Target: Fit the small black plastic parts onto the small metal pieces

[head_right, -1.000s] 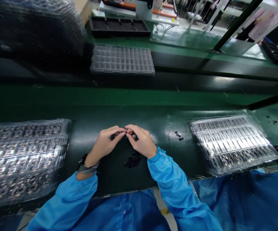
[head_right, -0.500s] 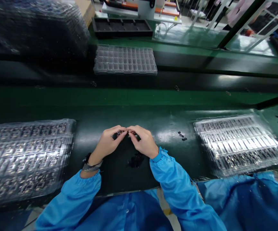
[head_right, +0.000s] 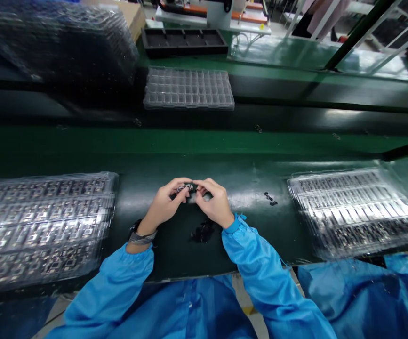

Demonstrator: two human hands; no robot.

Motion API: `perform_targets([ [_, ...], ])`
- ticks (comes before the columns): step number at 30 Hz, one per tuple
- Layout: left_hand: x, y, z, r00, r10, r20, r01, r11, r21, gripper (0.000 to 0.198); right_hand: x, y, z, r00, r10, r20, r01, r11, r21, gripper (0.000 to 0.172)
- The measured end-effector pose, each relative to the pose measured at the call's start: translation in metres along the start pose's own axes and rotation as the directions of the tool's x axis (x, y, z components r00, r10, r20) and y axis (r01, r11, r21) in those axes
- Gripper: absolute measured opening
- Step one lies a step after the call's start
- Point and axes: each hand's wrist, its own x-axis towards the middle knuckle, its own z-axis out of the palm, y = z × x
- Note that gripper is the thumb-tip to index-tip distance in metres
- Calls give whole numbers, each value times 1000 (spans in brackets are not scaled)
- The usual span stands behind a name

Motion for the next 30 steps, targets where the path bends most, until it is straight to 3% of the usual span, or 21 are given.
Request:
perform_targets([
  [3, 2, -3, 0, 997, -75, -27, 72, 993, -91, 32, 2, 3, -3, 998, 54, -26, -53, 998, 26, 20],
  [6, 4, -6, 0, 993, -113, -27, 110, 989, -96, 20, 4, 3, -5, 995, 90, -40, -87, 993, 73, 14],
  [12, 4, -6, 5, 993, -108, -36, 103, 986, -133, 18, 5, 3, -6, 989, 145, -3, -143, 981, 129, 11],
  [16, 2, -5, 7, 985, -167, 28, 169, 951, -258, 21, 5, 6, -7, 976, 216, 34, -219, 966, 141, 13],
  [20, 2, -4, 7, 984, -167, 67, 177, 967, -181, 21, 5, 9, -7, 959, 281, 40, -284, 948, 146, 14],
  [25, 2, 0, 5, 999, -36, 4, 36, 999, 4, 18, 8, 13, -6, 922, 371, 112, -388, 881, 272, 16],
  [30, 0, -2, 4, 999, 46, 17, -48, 991, 124, 15, 9, 17, -7, 859, 468, 207, -511, 770, 381, 18],
])
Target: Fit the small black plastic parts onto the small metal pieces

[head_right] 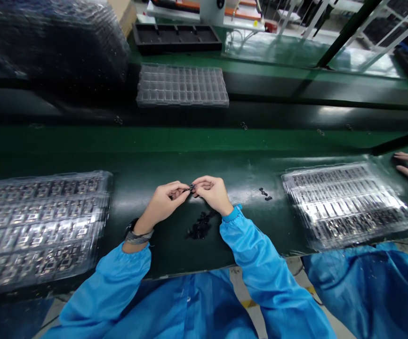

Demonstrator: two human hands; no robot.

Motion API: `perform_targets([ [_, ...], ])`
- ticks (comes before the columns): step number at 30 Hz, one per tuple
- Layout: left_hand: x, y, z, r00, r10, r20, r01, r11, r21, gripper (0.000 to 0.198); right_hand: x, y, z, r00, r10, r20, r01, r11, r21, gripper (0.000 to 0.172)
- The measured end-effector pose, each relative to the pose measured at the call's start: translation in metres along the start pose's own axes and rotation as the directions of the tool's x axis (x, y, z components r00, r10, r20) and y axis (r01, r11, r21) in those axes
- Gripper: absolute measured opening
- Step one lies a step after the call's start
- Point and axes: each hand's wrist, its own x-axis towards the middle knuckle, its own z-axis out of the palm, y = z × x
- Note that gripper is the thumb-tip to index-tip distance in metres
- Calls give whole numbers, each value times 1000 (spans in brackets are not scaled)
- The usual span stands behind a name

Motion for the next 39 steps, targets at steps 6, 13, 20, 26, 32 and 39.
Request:
perform_targets([
  [6, 0, -5, 0, 1000, 1, -11, 0, 997, 75, 14, -2, -5, -5, 993, 97, 72, -103, 991, 89, 25],
  [13, -1, -6, -2, 998, -12, 60, 4, 992, 124, 18, -1, -6, -8, 976, 159, 149, -176, 979, 106, 34],
  [20, -1, -4, -7, 989, -21, 149, 11, 998, 68, 18, -1, -10, -18, 938, 163, 304, -200, 976, 91, 38],
  [26, -1, 5, -14, 957, -143, 251, 174, 979, -106, 24, -2, -14, -24, 902, 123, 414, -180, 979, 100, 41],
  [32, 1, 7, -14, 939, -191, 284, 246, 954, -171, 27, -1, -11, -21, 904, 164, 394, -212, 974, 81, 34],
  [39, 1, 2, -10, 923, -255, 287, 310, 936, -165, 29, -2, -7, -11, 947, 143, 288, -149, 989, -1, 36],
])
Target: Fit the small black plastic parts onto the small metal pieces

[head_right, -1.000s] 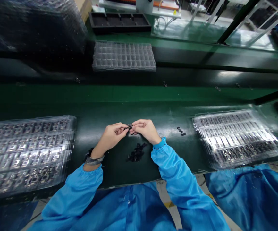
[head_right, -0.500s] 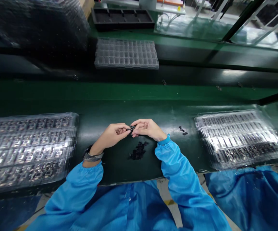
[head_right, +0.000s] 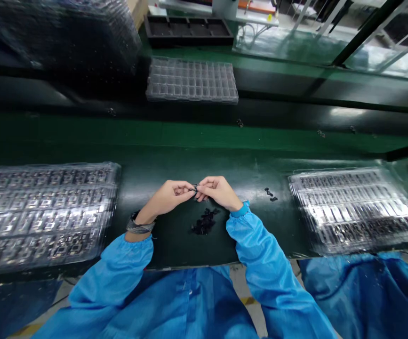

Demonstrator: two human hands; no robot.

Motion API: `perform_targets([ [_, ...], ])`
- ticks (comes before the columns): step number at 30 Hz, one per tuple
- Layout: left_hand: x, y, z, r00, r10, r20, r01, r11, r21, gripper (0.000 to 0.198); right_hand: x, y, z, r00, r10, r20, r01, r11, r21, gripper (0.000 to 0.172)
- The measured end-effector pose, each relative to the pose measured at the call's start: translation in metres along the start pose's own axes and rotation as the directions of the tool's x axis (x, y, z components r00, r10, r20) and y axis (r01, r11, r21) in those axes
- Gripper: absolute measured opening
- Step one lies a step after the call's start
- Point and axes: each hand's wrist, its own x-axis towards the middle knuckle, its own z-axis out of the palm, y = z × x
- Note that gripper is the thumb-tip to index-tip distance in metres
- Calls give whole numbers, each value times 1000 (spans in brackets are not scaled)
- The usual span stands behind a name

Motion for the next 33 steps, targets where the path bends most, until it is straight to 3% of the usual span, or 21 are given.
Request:
perform_targets([
  [6, 0, 1, 3, 1000, 14, -12, -15, 999, -32, 32, 2, 3, 8, 997, -56, -45, 53, 997, -61, 41],
  [12, 2, 3, 3, 995, 3, -98, -15, 993, -119, 30, 5, 3, 6, 994, -102, -25, 102, 995, -13, 47],
  [19, 5, -5, 3, 998, 38, -50, -50, 963, -265, 37, 8, 8, 8, 983, -176, -58, 178, 984, 26, 39],
  [28, 4, -3, 9, 996, 92, 2, -77, 854, -515, 43, 10, 13, 9, 966, -252, -58, 258, 950, 174, 37],
  [33, 4, -1, 13, 997, 82, -8, -74, 852, -518, 42, 9, 12, 9, 964, -264, -44, 267, 941, 206, 36],
])
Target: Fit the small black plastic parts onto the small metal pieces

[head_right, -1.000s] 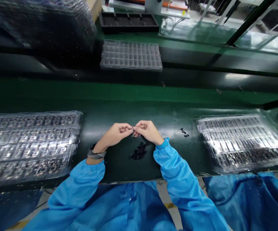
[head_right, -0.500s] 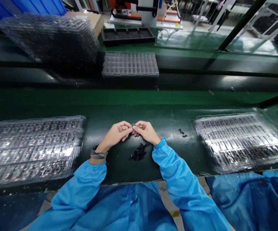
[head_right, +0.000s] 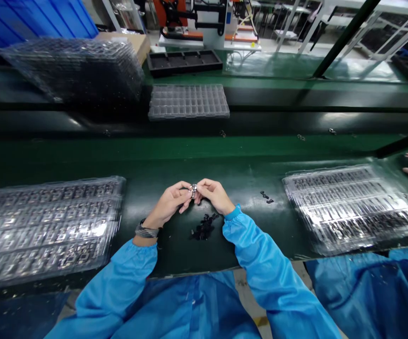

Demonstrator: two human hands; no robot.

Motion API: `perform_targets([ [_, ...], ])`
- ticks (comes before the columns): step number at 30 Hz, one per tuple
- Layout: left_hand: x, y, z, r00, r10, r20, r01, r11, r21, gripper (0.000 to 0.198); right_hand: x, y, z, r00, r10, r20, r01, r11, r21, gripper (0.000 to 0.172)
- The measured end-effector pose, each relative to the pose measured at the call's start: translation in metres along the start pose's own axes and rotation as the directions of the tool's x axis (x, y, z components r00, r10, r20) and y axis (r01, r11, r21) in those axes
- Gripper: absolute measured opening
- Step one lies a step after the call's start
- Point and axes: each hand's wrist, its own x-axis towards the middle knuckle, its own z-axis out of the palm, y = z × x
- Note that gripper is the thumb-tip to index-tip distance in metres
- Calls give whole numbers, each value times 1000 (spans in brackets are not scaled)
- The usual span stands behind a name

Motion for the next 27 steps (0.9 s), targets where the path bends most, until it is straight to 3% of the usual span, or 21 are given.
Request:
perform_targets([
  [12, -2, -1, 6, 989, 72, -128, -36, 964, 265, 39, -2, -3, 7, 983, -64, -169, 25, 973, -228, 40],
  [19, -12, 1, 19, 985, 61, -164, -22, 973, 229, 39, -10, -14, 13, 982, -65, -177, 6, 949, -317, 36],
  [21, -28, 7, 24, 972, 61, -226, -10, 975, 220, 38, -12, -16, 13, 994, -28, -106, -5, 956, -294, 35],
  [23, -58, 19, 27, 948, 68, -310, 19, 963, 268, 34, -12, -18, 12, 999, 29, -32, -36, 966, -255, 38],
  [27, -154, 49, 9, 874, 67, -482, 164, 892, 421, 28, -11, -17, 6, 995, 80, -65, -95, 955, -282, 43],
])
